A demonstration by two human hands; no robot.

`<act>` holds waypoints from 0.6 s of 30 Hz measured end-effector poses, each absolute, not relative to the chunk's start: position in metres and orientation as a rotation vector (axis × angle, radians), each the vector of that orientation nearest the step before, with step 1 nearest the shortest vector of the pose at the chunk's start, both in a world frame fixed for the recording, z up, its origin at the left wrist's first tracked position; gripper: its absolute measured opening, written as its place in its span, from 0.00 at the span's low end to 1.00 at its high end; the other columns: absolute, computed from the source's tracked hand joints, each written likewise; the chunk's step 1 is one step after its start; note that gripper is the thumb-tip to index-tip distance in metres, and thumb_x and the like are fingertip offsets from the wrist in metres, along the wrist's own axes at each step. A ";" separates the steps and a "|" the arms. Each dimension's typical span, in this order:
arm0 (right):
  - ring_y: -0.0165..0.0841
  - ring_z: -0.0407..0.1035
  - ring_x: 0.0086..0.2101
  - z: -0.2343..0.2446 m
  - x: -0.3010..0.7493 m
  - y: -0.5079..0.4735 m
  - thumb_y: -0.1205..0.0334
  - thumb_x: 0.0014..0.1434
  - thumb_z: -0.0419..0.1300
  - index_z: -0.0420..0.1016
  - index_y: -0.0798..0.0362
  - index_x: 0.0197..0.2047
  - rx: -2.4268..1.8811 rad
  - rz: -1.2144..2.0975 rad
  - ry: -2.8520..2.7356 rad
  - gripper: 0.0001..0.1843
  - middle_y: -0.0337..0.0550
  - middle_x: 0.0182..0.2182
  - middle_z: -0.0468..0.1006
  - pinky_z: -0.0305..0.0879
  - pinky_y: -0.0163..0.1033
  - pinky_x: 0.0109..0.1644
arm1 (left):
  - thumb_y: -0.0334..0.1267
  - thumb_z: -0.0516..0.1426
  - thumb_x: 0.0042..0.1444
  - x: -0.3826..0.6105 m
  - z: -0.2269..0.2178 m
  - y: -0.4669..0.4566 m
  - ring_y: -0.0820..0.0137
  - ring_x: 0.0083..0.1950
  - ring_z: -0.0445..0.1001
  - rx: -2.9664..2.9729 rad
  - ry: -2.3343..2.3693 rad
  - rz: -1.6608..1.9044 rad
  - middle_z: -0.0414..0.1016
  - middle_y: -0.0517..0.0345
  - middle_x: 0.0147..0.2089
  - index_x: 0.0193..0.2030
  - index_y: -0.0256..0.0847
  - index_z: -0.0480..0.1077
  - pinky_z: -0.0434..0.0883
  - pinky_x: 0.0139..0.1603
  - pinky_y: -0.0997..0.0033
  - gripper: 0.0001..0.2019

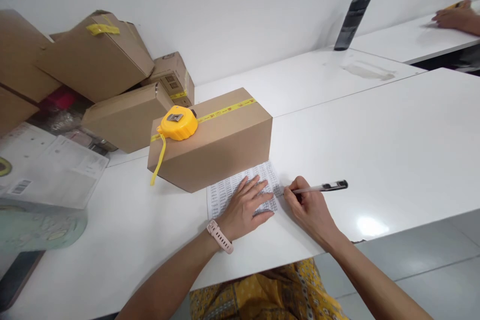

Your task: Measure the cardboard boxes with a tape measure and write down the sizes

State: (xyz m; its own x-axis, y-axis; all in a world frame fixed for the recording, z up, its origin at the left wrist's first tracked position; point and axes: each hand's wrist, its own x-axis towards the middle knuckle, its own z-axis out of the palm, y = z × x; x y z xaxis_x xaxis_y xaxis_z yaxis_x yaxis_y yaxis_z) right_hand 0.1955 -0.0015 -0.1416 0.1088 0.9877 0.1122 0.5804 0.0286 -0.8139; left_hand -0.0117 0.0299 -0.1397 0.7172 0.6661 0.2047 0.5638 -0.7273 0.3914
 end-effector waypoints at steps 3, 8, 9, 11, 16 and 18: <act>0.29 0.58 0.20 -0.143 0.196 -0.002 0.52 0.64 0.54 0.60 0.47 0.29 -1.657 0.684 -1.558 0.14 0.33 0.18 0.65 0.54 0.35 0.23 | 0.46 0.60 0.64 -0.012 -0.140 0.030 0.51 0.73 0.58 2.630 0.957 0.491 0.68 0.45 0.68 0.56 0.41 0.73 0.54 0.74 0.43 0.18; 0.29 0.58 0.20 -0.145 0.196 -0.002 0.52 0.65 0.54 0.60 0.47 0.30 -1.659 0.680 -1.541 0.14 0.33 0.19 0.66 0.54 0.36 0.23 | 0.45 0.60 0.63 -0.012 -0.141 0.030 0.50 0.73 0.59 2.629 0.957 0.499 0.68 0.45 0.68 0.56 0.40 0.73 0.55 0.73 0.42 0.17; 0.29 0.58 0.20 -0.145 0.196 -0.002 0.52 0.65 0.54 0.60 0.47 0.29 -1.654 0.674 -1.545 0.14 0.33 0.19 0.65 0.53 0.36 0.23 | 0.45 0.60 0.63 -0.012 -0.142 0.030 0.50 0.73 0.59 2.627 0.960 0.497 0.68 0.45 0.68 0.56 0.40 0.73 0.54 0.74 0.42 0.17; 0.29 0.58 0.19 -0.145 0.196 -0.002 0.52 0.64 0.54 0.60 0.47 0.29 -1.656 0.665 -1.546 0.14 0.32 0.18 0.64 0.53 0.36 0.22 | 0.46 0.60 0.64 -0.012 -0.142 0.030 0.50 0.73 0.58 2.625 0.960 0.493 0.68 0.45 0.68 0.56 0.40 0.73 0.54 0.74 0.42 0.18; 0.29 0.58 0.19 -0.144 0.195 -0.002 0.52 0.64 0.54 0.60 0.47 0.29 -1.687 0.670 -1.524 0.13 0.32 0.18 0.66 0.54 0.35 0.22 | 0.46 0.59 0.64 -0.012 -0.143 0.030 0.50 0.73 0.58 2.631 0.962 0.495 0.68 0.46 0.68 0.56 0.40 0.73 0.54 0.74 0.42 0.18; 0.29 0.58 0.19 -0.144 0.196 -0.002 0.53 0.64 0.55 0.60 0.47 0.29 -1.679 0.650 -1.535 0.13 0.32 0.18 0.66 0.54 0.35 0.22 | 0.46 0.59 0.64 -0.012 -0.142 0.030 0.51 0.73 0.58 2.631 0.963 0.495 0.68 0.46 0.68 0.56 0.41 0.73 0.55 0.74 0.42 0.18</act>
State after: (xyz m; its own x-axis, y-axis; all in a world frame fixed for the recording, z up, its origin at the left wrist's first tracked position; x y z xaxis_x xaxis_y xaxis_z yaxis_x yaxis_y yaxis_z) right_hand 0.1956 -0.0019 -0.1441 0.1489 0.9815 0.1201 0.5965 0.0077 -0.8026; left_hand -0.0121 0.0297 -0.1424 0.7167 0.6633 0.2156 0.5615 -0.7321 0.3856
